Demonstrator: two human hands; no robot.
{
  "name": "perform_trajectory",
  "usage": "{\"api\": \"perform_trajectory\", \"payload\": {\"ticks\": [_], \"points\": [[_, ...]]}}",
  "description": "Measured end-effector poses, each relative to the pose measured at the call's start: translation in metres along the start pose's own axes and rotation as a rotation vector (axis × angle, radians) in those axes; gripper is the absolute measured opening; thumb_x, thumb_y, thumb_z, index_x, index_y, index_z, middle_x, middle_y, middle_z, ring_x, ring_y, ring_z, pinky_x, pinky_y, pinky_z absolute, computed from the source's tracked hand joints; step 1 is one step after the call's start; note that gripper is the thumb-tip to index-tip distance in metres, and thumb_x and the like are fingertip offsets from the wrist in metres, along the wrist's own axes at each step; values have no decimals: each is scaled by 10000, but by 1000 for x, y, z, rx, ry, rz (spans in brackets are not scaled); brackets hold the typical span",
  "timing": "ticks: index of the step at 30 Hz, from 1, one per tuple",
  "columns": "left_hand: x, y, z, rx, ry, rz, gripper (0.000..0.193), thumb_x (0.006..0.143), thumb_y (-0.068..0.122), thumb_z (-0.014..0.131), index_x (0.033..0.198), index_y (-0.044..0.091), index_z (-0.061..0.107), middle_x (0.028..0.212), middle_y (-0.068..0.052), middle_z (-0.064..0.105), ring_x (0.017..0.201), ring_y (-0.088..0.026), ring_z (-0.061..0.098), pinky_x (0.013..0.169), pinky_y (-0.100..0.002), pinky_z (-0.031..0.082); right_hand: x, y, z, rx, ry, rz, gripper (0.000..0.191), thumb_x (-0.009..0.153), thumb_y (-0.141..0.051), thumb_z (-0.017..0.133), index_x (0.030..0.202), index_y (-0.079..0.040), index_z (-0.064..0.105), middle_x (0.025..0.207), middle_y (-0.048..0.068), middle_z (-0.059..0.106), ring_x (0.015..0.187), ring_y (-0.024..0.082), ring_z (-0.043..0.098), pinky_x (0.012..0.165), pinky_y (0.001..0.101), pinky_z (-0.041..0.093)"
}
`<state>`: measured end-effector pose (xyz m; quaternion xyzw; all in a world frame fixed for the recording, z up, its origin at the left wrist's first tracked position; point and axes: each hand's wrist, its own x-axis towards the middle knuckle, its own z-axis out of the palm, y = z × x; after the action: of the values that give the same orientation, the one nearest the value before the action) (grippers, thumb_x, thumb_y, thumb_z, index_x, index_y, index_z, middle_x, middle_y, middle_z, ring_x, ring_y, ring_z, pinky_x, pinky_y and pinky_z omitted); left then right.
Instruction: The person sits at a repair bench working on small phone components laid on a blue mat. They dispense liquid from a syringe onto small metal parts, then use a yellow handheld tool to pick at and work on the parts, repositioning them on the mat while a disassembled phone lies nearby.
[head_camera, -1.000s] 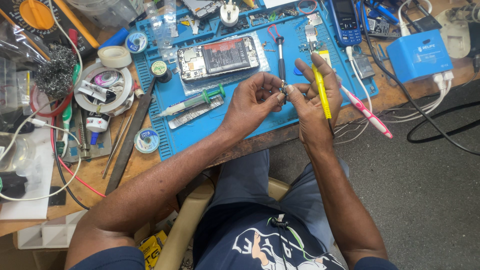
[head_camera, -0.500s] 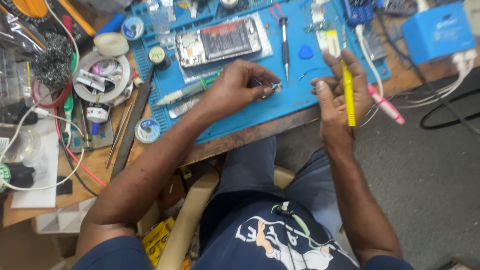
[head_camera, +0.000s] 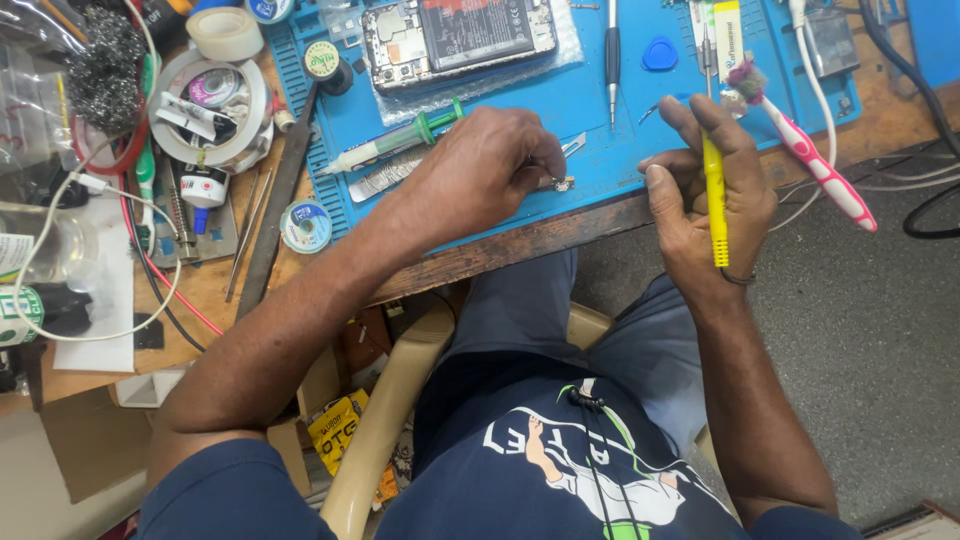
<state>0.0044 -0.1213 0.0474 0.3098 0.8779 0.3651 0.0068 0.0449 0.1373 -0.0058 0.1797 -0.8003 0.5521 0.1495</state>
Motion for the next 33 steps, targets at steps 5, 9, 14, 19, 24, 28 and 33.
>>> {"api": "perform_trajectory", "payload": {"ticks": [5,9,14,19,24,28,33], "points": [[-12,0,0,19,52,58,141,912,-10,677,1015,25,768,964,-129,688,842,-290,700,726,-434,564,1,0,0,-10,-6,17,513,1104,107,688,1532,-16,433,1495,226,634,1097,150,727,953,277,633],[-25,2,-8,36,77,137,181,970,11,672,1146,15,717,1088,-132,685,983,-279,674,857,-419,561,0,-1,-1,22,-24,32,497,1116,94,673,1535,-18,430,1504,226,627,1113,162,733,967,285,634],[-35,5,-7,95,38,208,253,974,22,671,1227,32,693,1173,-102,674,1087,-256,636,945,-383,555,0,-5,3,-10,-42,2,466,1115,44,680,1510,-21,441,1465,224,643,1094,176,744,949,300,634],[-32,-4,-1,151,16,254,310,925,18,687,1234,43,701,1174,-76,666,1050,-246,627,931,-370,564,-7,-5,1,146,31,56,446,1172,-299,541,1522,-29,490,1319,191,704,1057,187,734,955,319,608],[-31,-12,2,172,25,268,321,920,-21,680,1229,58,712,1140,-71,658,1023,-227,626,903,-357,573,-11,12,-7,176,89,-71,517,1176,-458,562,1435,-13,615,1102,138,723,985,169,661,903,275,543],[-30,-14,3,101,53,267,248,976,31,708,1224,44,700,1134,-86,639,1027,-230,622,897,-354,568,-17,25,-11,185,120,-54,469,1177,-403,605,1377,19,650,1081,151,711,972,178,659,879,271,520],[-28,-15,1,171,18,279,305,945,-1,687,1246,50,695,1134,-74,644,1020,-225,616,891,-356,572,-21,31,-9,307,166,4,413,1160,-300,663,1346,63,603,1110,180,705,987,216,723,907,307,597]]}}
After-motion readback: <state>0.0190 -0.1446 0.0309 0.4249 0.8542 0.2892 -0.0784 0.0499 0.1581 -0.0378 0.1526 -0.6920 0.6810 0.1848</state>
